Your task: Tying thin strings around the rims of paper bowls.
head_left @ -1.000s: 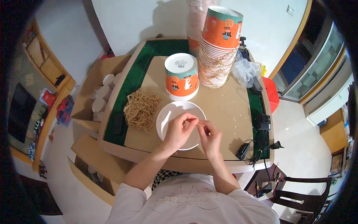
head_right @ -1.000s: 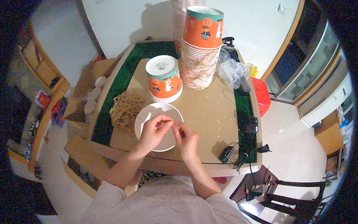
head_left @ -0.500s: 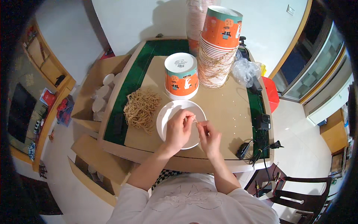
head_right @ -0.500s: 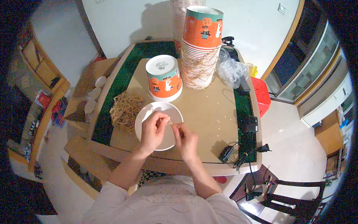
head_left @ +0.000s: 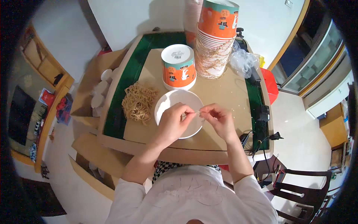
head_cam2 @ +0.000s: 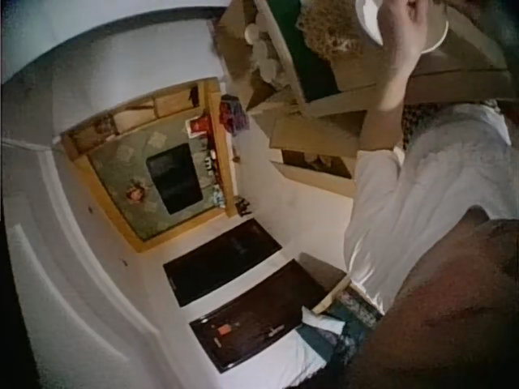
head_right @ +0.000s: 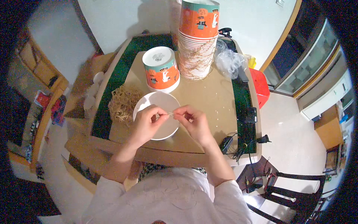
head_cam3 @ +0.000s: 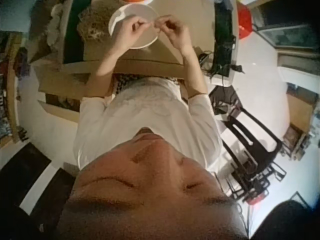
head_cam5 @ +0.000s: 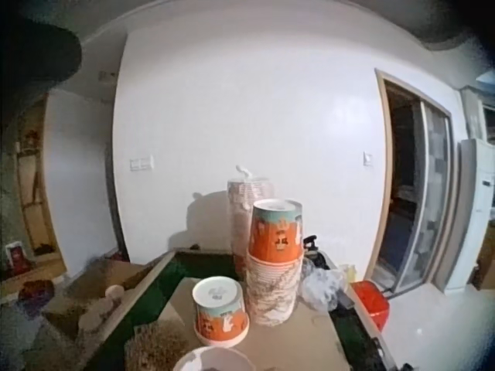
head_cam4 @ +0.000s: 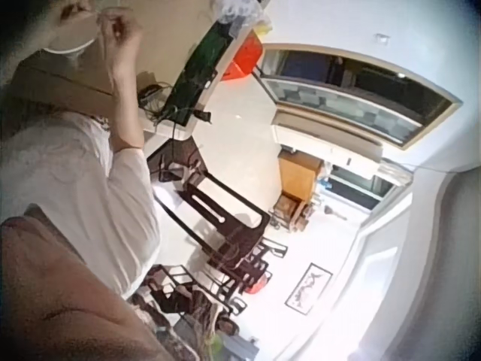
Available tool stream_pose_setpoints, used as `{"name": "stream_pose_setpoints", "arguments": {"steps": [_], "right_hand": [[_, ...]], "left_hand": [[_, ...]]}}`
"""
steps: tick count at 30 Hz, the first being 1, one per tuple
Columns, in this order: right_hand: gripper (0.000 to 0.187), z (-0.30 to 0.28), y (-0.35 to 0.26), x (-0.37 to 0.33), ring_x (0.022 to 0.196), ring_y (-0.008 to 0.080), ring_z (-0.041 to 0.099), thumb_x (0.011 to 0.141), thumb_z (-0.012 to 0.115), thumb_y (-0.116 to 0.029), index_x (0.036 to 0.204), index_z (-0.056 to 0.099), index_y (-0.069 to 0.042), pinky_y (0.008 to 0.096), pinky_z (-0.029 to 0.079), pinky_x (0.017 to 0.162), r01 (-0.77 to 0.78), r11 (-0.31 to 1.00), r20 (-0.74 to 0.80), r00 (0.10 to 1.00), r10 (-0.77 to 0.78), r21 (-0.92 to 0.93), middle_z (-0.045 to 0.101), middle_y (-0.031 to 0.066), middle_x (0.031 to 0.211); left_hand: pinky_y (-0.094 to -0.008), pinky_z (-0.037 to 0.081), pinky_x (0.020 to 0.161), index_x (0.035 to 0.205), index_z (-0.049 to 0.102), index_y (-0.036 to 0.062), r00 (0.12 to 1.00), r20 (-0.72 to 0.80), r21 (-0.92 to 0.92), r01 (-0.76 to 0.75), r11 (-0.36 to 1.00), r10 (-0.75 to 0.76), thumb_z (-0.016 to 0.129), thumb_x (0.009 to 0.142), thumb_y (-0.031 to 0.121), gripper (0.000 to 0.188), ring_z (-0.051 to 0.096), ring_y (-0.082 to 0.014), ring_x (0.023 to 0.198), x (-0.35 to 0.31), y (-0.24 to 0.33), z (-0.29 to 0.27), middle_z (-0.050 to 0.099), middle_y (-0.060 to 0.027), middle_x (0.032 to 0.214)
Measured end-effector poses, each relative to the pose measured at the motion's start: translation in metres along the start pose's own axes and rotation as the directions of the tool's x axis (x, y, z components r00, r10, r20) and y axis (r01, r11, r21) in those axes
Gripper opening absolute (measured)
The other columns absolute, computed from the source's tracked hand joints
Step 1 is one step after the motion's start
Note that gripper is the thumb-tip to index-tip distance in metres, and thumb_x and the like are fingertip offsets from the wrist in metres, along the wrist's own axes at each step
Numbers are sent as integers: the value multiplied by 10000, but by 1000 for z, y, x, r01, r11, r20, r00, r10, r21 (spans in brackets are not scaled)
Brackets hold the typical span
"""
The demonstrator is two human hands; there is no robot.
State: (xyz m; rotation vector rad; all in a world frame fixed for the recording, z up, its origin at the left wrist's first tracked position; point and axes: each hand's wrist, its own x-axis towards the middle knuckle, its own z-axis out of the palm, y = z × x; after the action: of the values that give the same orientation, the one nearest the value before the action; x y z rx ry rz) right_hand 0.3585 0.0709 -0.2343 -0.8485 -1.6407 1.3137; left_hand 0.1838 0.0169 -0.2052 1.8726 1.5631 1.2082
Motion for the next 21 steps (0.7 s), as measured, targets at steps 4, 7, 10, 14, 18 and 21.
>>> {"name": "stream_pose_setpoints", "arguments": {"steps": [4,7,10,14,18,21], "right_hand": [[44,-4,-7,-5,711,100,572,816,641,19,856,636,2,238,465,658,111,970,119,989,-87,-215,636,38,845],[77,-7,-3,-7,682,118,560,788,668,11,855,634,-3,247,455,606,296,934,126,953,-276,-201,615,54,835],[84,-9,1,-8,698,141,569,777,670,28,847,628,9,254,461,607,314,924,126,948,-292,-219,596,69,858],[83,-12,8,-8,711,148,576,776,668,31,844,630,4,261,469,612,292,924,117,955,-271,-247,597,72,855],[93,-16,16,-6,724,164,589,779,665,27,858,629,-5,267,479,628,292,904,118,956,-269,-311,597,76,854],[144,-14,15,-8,727,165,595,788,665,4,923,618,-22,275,485,641,240,896,95,971,-220,-375,599,73,843]], "left_hand": [[-229,388,502,804,607,16,1000,16,-141,4,990,-2,665,809,70,79,491,-69,557,-3,6,0,594,-28,723],[-181,362,510,806,606,13,999,43,-270,33,962,-23,663,822,62,77,456,-2,582,-8,7,2,574,31,697],[-187,376,519,817,603,5,993,90,-390,105,915,-75,642,840,63,74,461,-4,593,-11,16,-1,572,28,699],[-190,393,529,843,602,8,993,105,-510,95,855,-48,617,864,68,65,470,-7,609,-13,30,-10,584,30,725],[-179,420,583,858,600,10,991,132,-566,97,818,-27,604,873,60,53,505,-11,659,-12,36,-16,593,25,767],[-176,442,654,869,594,5,985,146,-644,169,746,-97,595,879,53,49,539,-18,734,-9,35,-16,602,13,809]]}}
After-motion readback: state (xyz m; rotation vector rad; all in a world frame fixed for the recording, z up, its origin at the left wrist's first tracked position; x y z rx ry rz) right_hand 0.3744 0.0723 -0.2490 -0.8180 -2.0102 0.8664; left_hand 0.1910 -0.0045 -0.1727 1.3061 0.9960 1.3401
